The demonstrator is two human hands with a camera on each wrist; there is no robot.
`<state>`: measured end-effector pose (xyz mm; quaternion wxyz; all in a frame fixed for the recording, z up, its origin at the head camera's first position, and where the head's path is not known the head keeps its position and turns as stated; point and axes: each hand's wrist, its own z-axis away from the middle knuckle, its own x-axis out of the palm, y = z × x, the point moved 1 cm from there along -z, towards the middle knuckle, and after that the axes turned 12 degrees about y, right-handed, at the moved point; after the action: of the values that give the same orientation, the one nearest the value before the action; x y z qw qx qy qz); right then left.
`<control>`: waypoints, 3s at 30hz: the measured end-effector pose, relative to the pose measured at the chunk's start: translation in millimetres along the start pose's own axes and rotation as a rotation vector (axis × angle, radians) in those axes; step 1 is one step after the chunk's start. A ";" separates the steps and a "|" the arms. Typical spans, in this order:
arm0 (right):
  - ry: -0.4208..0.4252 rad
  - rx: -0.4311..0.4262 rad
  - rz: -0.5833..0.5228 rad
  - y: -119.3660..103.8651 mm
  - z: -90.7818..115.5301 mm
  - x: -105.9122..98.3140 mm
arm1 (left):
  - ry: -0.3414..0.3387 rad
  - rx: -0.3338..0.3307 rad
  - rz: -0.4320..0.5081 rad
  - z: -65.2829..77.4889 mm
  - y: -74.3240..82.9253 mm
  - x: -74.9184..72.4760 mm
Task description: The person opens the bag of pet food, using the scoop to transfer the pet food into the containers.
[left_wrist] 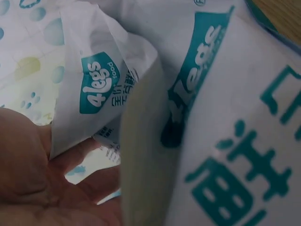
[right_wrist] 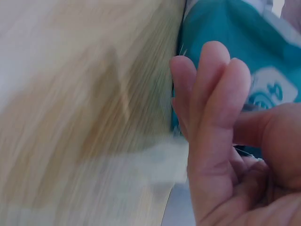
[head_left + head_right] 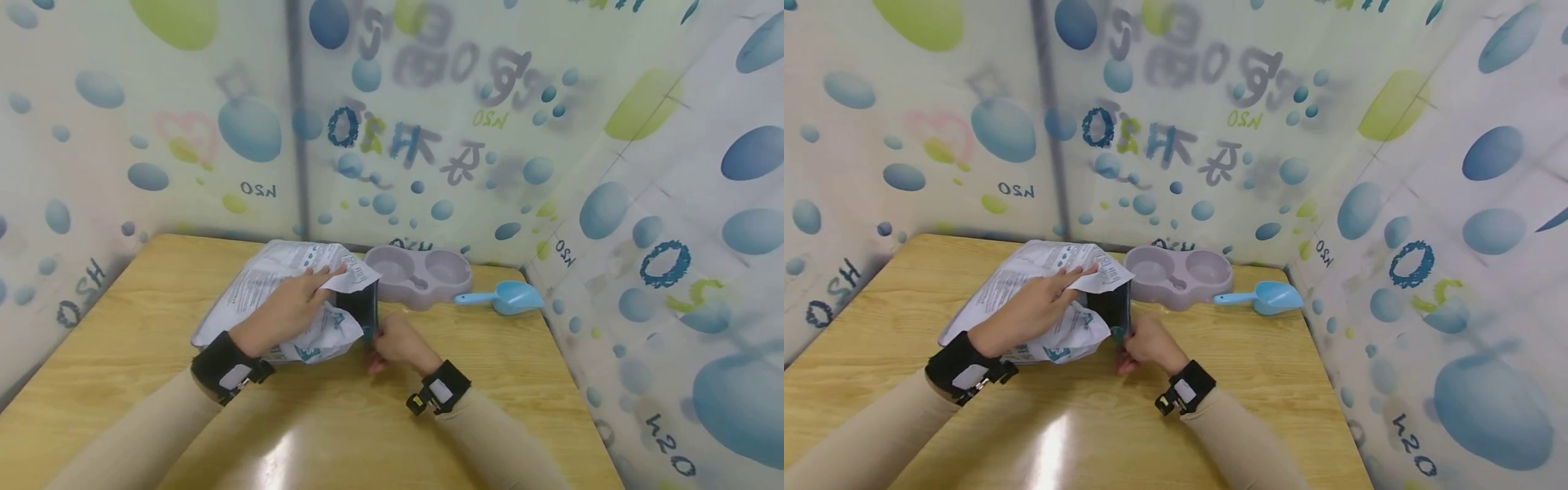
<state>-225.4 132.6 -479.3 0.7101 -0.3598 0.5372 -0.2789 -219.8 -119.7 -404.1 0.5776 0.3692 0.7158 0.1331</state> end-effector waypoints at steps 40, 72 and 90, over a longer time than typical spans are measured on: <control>-0.050 -0.017 -0.129 24.1 6.5 -14.6 | 0.048 0.056 -0.135 16.9 -28.2 8.8; 0.571 0.180 -0.352 73.8 -0.4 -90.3 | 0.110 0.109 -0.110 21.6 -31.3 16.5; 0.525 0.399 -0.653 105.3 -3.4 -130.0 | 0.161 0.114 -0.108 24.2 -30.4 18.4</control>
<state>-262.4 295.3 -492.1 0.4805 -0.2837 0.4929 -0.6676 -209.9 -133.9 -443.5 0.5028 0.3502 0.7851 0.0901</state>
